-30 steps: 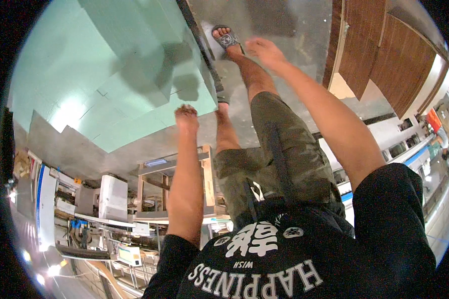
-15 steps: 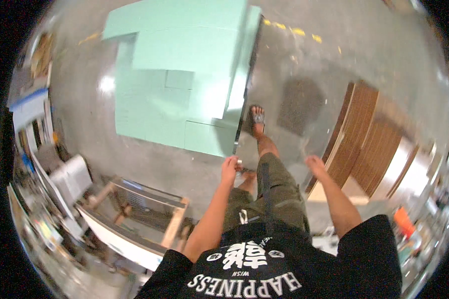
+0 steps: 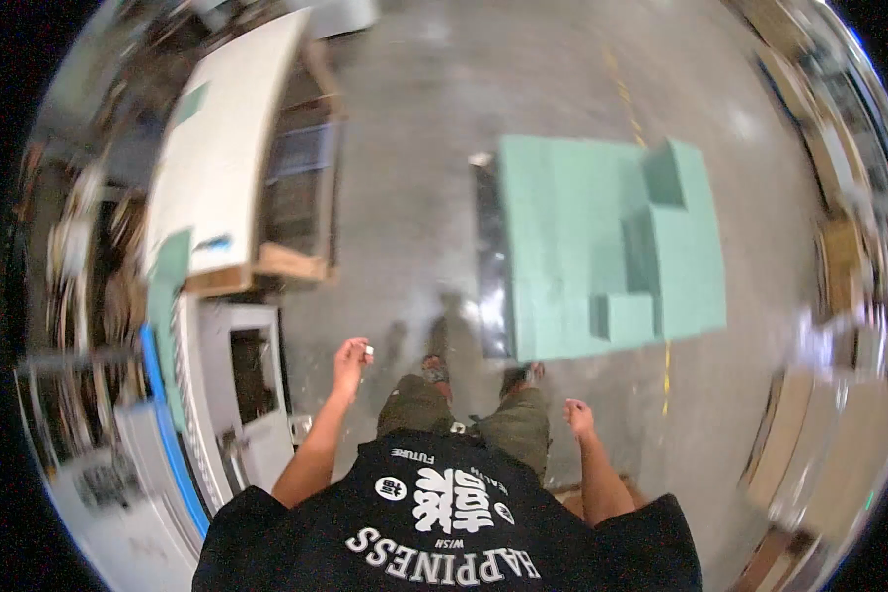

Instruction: The person is stacking and organizing green foam blocks on a workbench and then moving them to a larger arrangement on the factory floor.

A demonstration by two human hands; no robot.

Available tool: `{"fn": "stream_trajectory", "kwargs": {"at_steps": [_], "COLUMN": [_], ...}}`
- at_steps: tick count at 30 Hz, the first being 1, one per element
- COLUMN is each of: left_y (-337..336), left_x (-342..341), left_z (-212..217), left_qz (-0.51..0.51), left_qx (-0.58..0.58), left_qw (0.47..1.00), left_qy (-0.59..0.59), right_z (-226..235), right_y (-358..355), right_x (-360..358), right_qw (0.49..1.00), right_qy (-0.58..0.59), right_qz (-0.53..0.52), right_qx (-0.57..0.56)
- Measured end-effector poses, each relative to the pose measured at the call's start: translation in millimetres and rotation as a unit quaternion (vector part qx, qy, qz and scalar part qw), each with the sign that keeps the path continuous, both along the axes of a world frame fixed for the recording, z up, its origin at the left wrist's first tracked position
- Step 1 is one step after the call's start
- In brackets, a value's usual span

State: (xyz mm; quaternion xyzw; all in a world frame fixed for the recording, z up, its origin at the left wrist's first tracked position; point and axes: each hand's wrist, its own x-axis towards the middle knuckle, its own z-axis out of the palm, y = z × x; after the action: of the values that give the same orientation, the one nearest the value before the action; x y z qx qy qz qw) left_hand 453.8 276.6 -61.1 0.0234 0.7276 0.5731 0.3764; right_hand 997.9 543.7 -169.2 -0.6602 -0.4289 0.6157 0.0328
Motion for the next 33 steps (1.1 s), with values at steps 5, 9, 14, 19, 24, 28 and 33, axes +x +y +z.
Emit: {"fn": "stream_trajectory", "kwargs": {"at_steps": [5,9,14,19,24,28,33], "left_y": [-145,-207,-148,-56,51,111,137], "left_x": [-80,-79,-75,-99,-178,-246,-315], "left_z": [51,80,61,28,82,116,104], "left_qz": [0.244,0.394,0.464,0.109,-0.097,-0.207,-0.109], "left_qx": [0.035,0.026,0.054,-0.045,-0.191,-0.204,-0.127], "left_qw": [0.963,0.909,0.882,0.981,0.953,0.937,0.961], "left_qy": [0.108,0.136,0.058,0.155,0.216,0.194,0.222], "right_z": [32,89,81,8,-65,-84,-106], "right_y": [60,63,76,85,122,170,285], "right_x": [-161,-294,-366,-349,-324,-363,-456], "right_qw": [0.981,0.955,0.939,0.966,0.92,0.944,0.94], "right_qy": [0.071,0.113,0.105,0.096,-0.066,-0.01,0.031], "right_qz": [0.173,0.264,0.316,0.226,0.379,0.255,0.198], "right_qx": [0.058,0.082,0.084,-0.081,-0.074,-0.208,-0.276]}}
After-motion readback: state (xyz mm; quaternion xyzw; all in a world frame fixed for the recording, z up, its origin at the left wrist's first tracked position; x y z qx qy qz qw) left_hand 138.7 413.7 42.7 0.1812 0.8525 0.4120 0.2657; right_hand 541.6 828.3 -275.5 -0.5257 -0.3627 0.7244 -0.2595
